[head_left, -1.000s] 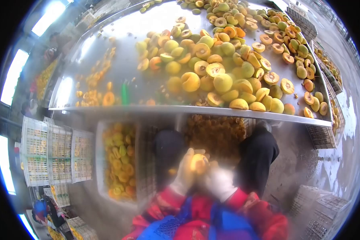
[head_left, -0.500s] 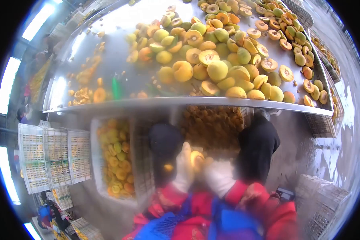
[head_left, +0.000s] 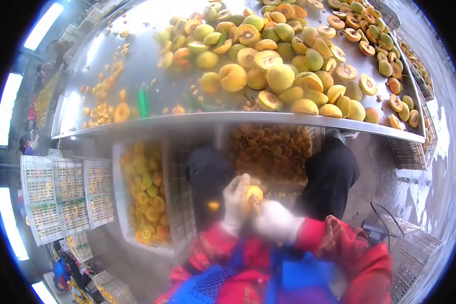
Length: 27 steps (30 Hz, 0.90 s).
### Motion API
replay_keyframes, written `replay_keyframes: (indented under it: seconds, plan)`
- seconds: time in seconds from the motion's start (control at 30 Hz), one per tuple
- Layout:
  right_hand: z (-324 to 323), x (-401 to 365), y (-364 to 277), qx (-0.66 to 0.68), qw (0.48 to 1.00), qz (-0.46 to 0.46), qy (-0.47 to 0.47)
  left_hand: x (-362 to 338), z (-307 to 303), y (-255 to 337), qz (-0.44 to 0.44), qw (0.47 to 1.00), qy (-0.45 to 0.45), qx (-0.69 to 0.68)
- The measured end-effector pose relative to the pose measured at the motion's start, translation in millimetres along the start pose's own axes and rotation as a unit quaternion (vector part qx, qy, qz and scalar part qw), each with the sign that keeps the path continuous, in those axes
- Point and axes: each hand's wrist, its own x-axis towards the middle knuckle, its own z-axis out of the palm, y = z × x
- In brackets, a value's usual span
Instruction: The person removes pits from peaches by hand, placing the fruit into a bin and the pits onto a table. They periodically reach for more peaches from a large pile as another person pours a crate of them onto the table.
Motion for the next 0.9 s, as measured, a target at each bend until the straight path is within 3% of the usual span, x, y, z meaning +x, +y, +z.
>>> replay_keyframes:
  seconds: [0.07,0.1,0.17,0.23,0.37,0.47,0.5,0.57,0.73,0.83,0.9]
  plan:
    - [1.1,8.3,11.7,0.227,0.962,0.025,-0.150,1.3,-2.4,0.7,0.033,0.998,-0.050,0.007]
    - [-4.9,2.3,6.5,0.227,0.962,0.022,-0.149,0.6,-0.7,5.6,0.035,0.998,-0.051,0.009]
    - [-19.2,-15.3,-8.9,0.364,0.922,0.008,-0.135,-4.3,3.0,17.6,0.049,0.993,-0.101,-0.032]
    - [-20.3,-19.0,-11.3,0.393,0.912,-0.028,-0.112,-11.5,5.2,16.1,0.024,0.989,-0.129,-0.071]
    - [-30.3,-32.7,-15.1,0.428,0.890,-0.005,-0.156,-18.4,5.5,17.9,0.026,0.990,-0.134,-0.042]
    - [-21.3,-33.5,-10.2,0.518,0.839,-0.004,-0.170,-19.1,0.6,24.5,0.022,0.986,-0.162,-0.042]
    - [-22.9,-37.0,-14.0,0.518,0.839,-0.006,-0.167,-20.2,0.7,25.6,0.020,0.983,-0.176,-0.040]
    - [-25.0,-43.6,-24.8,0.426,0.897,-0.017,-0.118,-19.9,-0.4,24.8,0.022,0.985,-0.169,-0.025]
    - [3.9,-33.3,-10.7,0.387,0.916,-0.088,-0.059,-19.2,-2.3,26.7,0.049,0.984,-0.171,-0.020]
    - [13.8,-27.2,-4.7,0.281,0.951,-0.128,0.026,-20.7,-0.7,29.0,0.041,0.983,-0.177,-0.021]
    - [5.3,-33.3,-10.9,0.327,0.939,-0.109,-0.021,-19.9,-1.1,32.6,0.044,0.983,-0.180,-0.012]
